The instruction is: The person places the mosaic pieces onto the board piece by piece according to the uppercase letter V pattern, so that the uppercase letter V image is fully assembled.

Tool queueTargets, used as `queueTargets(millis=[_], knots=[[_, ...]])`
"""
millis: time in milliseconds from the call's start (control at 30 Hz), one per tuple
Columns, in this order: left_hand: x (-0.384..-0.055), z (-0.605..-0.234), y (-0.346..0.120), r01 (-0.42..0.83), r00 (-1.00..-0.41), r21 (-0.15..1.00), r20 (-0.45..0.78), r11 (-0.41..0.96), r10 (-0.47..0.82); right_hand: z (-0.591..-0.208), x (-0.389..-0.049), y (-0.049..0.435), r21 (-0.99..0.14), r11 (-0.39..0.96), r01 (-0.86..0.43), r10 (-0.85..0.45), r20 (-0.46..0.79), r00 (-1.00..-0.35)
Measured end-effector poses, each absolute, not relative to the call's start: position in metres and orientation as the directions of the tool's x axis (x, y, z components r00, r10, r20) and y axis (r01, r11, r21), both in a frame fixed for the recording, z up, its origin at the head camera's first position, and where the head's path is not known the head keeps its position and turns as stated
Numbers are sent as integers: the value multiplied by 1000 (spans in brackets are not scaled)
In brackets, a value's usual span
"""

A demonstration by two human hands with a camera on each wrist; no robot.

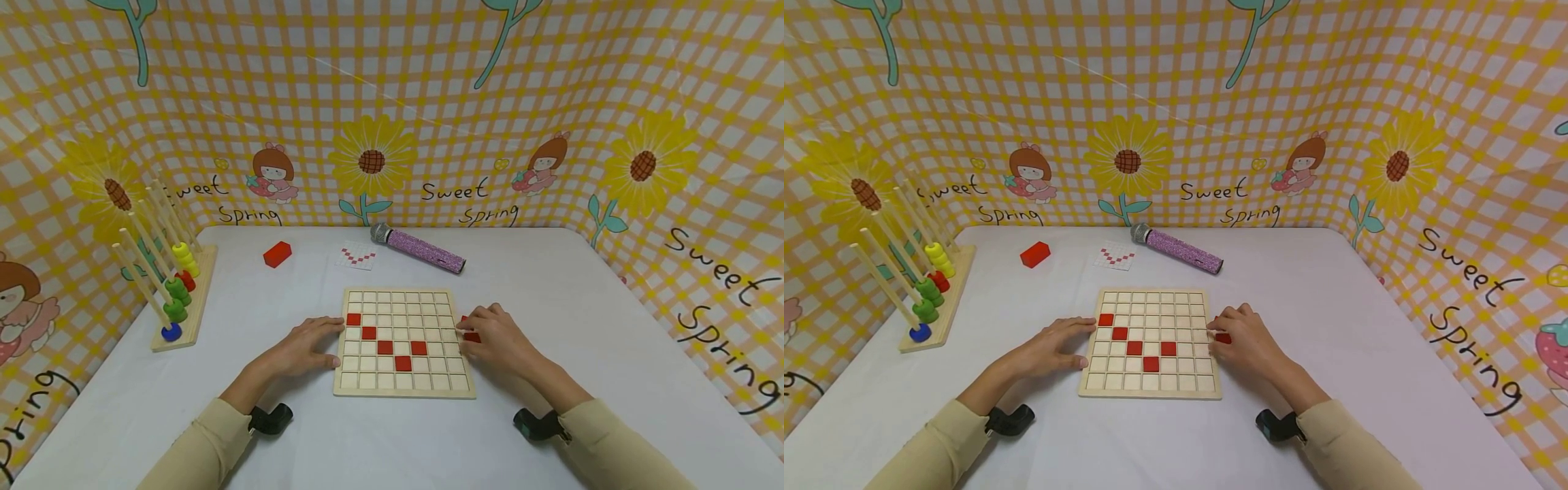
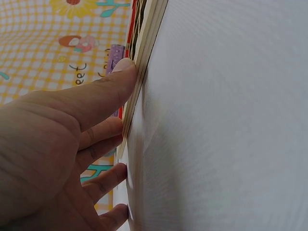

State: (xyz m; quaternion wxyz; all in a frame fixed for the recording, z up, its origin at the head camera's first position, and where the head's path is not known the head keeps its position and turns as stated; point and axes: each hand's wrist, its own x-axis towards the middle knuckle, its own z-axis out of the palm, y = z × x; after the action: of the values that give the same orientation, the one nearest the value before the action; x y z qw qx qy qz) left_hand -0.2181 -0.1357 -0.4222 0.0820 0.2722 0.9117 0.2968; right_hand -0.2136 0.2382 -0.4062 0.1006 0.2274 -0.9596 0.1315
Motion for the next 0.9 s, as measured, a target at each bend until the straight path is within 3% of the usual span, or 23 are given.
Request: queueTargets(millis=[900], knots=[[-217, -421, -135, 435, -843, 584, -1, 685, 537, -414, -215, 261, -212, 901, -379, -344, 182, -921]])
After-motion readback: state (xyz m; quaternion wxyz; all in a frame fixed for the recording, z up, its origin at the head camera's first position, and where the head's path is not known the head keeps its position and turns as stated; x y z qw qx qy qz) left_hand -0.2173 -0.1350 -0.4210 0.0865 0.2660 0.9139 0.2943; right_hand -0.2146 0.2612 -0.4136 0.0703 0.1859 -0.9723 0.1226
